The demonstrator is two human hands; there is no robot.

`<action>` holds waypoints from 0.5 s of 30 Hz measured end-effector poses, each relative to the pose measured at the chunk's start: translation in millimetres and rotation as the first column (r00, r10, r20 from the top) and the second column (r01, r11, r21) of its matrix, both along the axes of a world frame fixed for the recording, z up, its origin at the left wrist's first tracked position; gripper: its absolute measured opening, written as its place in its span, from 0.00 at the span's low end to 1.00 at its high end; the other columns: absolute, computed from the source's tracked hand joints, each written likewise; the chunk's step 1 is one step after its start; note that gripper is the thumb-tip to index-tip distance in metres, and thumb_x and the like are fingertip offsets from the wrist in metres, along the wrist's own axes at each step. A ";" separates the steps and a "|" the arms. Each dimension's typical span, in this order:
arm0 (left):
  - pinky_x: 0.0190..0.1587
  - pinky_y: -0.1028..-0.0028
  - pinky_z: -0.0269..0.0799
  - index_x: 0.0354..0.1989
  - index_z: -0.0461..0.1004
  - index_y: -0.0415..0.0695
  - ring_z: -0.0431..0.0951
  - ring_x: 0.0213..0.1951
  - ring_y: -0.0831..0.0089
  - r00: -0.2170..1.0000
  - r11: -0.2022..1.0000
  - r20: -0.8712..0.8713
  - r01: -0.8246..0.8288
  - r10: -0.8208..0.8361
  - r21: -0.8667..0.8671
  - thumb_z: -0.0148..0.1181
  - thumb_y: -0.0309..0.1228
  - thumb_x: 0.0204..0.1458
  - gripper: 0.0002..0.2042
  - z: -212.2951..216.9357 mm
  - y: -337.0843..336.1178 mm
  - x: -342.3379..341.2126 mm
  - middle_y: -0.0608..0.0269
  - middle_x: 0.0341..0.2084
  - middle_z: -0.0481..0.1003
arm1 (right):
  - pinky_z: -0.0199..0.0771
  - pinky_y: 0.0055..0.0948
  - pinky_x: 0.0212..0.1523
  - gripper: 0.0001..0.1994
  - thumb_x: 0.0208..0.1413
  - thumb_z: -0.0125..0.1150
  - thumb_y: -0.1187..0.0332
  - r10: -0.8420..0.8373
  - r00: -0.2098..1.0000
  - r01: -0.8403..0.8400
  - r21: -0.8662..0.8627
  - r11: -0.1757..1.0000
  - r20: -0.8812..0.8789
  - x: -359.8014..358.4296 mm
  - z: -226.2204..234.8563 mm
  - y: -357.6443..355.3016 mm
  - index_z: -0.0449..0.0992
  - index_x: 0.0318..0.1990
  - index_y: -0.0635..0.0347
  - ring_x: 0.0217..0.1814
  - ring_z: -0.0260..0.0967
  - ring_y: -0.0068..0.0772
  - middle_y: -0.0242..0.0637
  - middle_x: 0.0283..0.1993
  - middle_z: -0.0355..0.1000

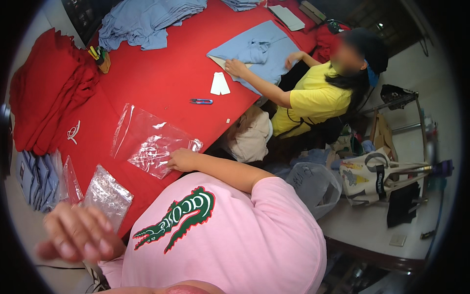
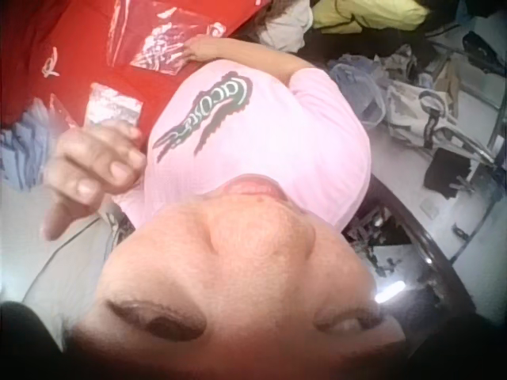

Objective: The person places a folded blue shirt into a plastic bag, seals it, and repeats the process with additional shirts at a workstation.

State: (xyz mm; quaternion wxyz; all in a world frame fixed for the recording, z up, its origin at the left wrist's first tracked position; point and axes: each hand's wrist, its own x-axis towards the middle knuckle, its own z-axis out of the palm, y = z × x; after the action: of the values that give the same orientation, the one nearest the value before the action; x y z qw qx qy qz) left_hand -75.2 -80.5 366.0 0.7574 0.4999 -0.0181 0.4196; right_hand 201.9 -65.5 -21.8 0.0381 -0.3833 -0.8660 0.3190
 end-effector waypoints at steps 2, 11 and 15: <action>0.54 0.55 0.81 0.41 0.79 0.42 0.87 0.37 0.52 0.992 0.995 -0.118 -0.061 0.052 -0.076 0.56 0.41 0.72 0.15 54.4 -18.7 25.1 0.52 0.38 0.83 | 0.77 0.50 0.53 0.15 0.68 0.61 0.55 0.044 0.992 -0.052 -0.059 0.997 -0.118 20.2 -8.1 3.4 0.86 0.53 0.49 0.52 0.78 0.49 0.42 0.45 0.80; 0.40 0.62 0.77 0.34 0.75 0.43 0.79 0.36 0.61 0.750 0.726 -0.417 -0.639 0.513 -0.256 0.61 0.40 0.68 0.14 79.8 -109.6 86.4 0.55 0.38 0.74 | 0.76 0.46 0.62 0.33 0.67 0.60 0.38 -0.004 0.994 -0.045 -0.431 0.901 -0.112 60.2 29.2 40.0 0.82 0.60 0.61 0.60 0.79 0.53 0.52 0.57 0.81; 0.36 0.63 0.74 0.29 0.74 0.44 0.77 0.33 0.61 0.796 0.801 -0.364 -0.570 0.484 -0.181 0.61 0.39 0.68 0.15 104.0 -108.8 109.3 0.52 0.36 0.74 | 0.79 0.46 0.57 0.25 0.66 0.64 0.47 0.059 0.998 -0.059 -0.350 0.935 -0.012 68.8 30.5 53.8 0.83 0.56 0.58 0.56 0.81 0.49 0.46 0.54 0.83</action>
State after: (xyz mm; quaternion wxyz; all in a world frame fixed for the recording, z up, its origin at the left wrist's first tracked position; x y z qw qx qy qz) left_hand 34.1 -189.3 470.0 0.6653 0.4294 0.2983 0.5329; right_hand 270.8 -11.7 8.7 -0.0398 -0.3576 -0.8065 0.4691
